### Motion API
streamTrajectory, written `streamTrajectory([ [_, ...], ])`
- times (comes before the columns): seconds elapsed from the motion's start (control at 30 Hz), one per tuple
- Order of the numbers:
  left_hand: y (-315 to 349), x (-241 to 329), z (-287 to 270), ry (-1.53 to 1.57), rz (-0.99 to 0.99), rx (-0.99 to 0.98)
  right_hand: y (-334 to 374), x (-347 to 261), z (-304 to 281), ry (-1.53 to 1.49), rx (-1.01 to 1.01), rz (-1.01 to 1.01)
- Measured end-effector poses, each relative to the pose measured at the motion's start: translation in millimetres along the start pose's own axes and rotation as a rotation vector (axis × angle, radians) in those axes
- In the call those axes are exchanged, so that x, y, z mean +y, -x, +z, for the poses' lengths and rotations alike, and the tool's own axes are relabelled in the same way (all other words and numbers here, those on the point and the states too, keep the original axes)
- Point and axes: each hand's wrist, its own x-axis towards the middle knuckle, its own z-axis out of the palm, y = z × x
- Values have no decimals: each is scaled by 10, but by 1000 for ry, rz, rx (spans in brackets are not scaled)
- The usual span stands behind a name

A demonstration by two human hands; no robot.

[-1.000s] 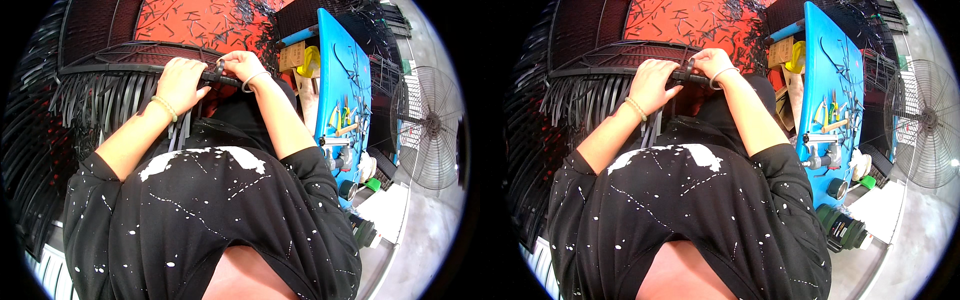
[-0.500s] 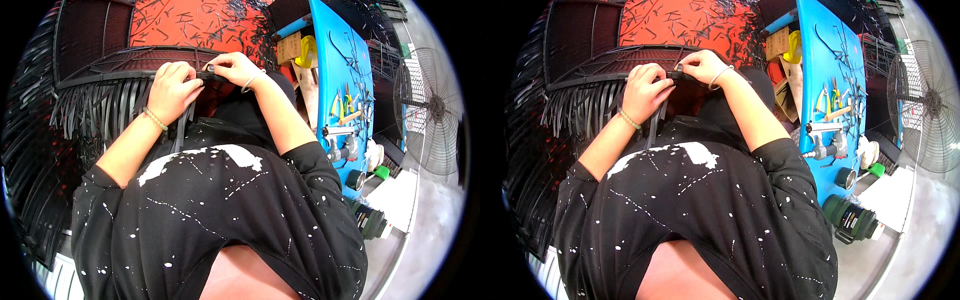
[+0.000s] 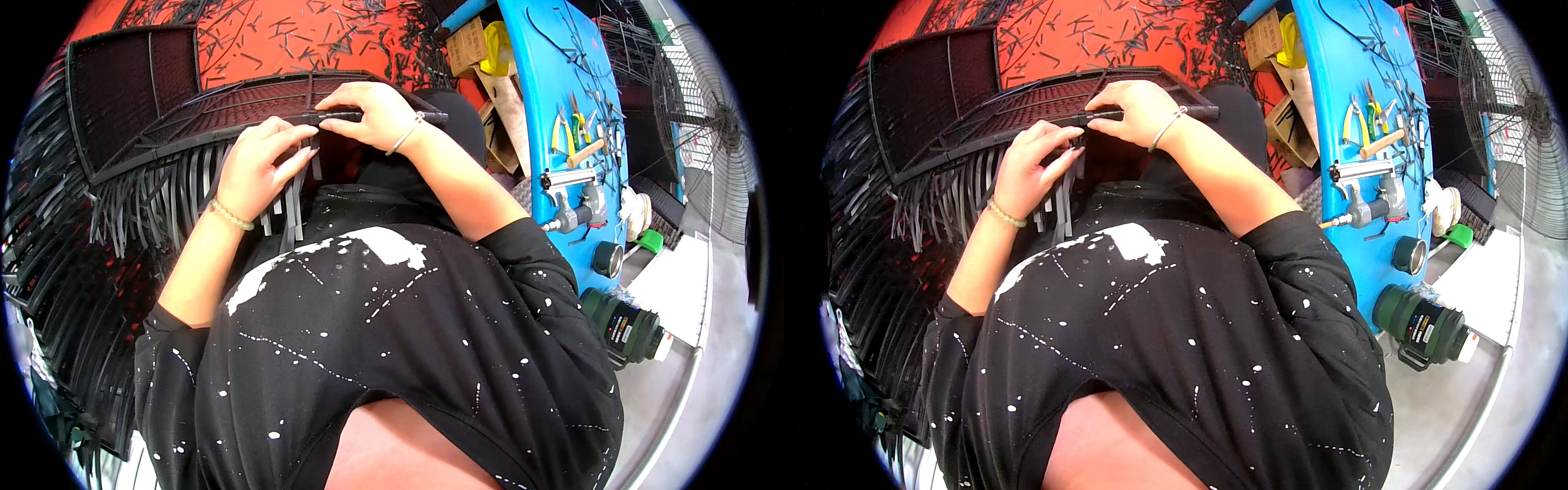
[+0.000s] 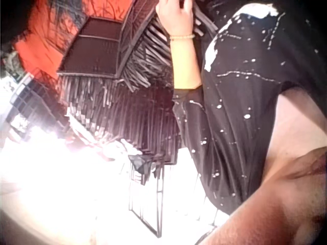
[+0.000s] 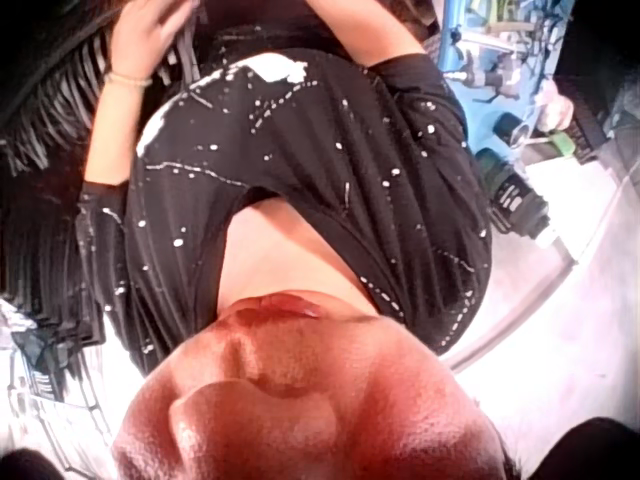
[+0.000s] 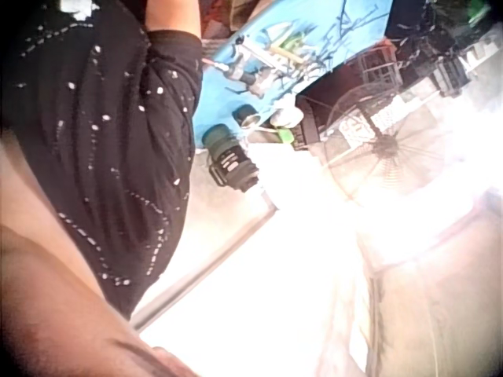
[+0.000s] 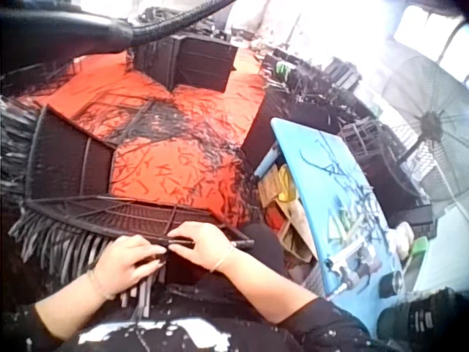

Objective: The person assembles a fan blade by inserting black plastic strips into a frame and securing them with a pneumatic nail gun. They trim excess material with pliers and occasionally use a hammer to adjust the frame, repeating the process for multiple strips.

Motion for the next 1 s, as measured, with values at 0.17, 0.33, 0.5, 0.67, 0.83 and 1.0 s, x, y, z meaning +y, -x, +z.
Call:
streamTrajectory([
  [0.17, -23, 17, 63, -171, 110, 17, 21, -52, 22, 72, 19, -11],
  [0.33, -133, 64, 91, -242, 206, 91, 65, -73, 101, 197, 62, -21],
  [0.5, -112, -30, 147, 217, -166, 76, 58, -109, 111, 297, 50, -70],
  [0.67, -125, 79, 127, 213, -90, 46, 73, -89, 115, 373, 53, -50],
  [0.83, -105, 111, 134, 153, -30, 45, 77, -118, 79, 381, 59, -32],
  [1.0, -180, 163, 62, 97, 32, -32, 73, -158, 91, 353, 44, 12],
])
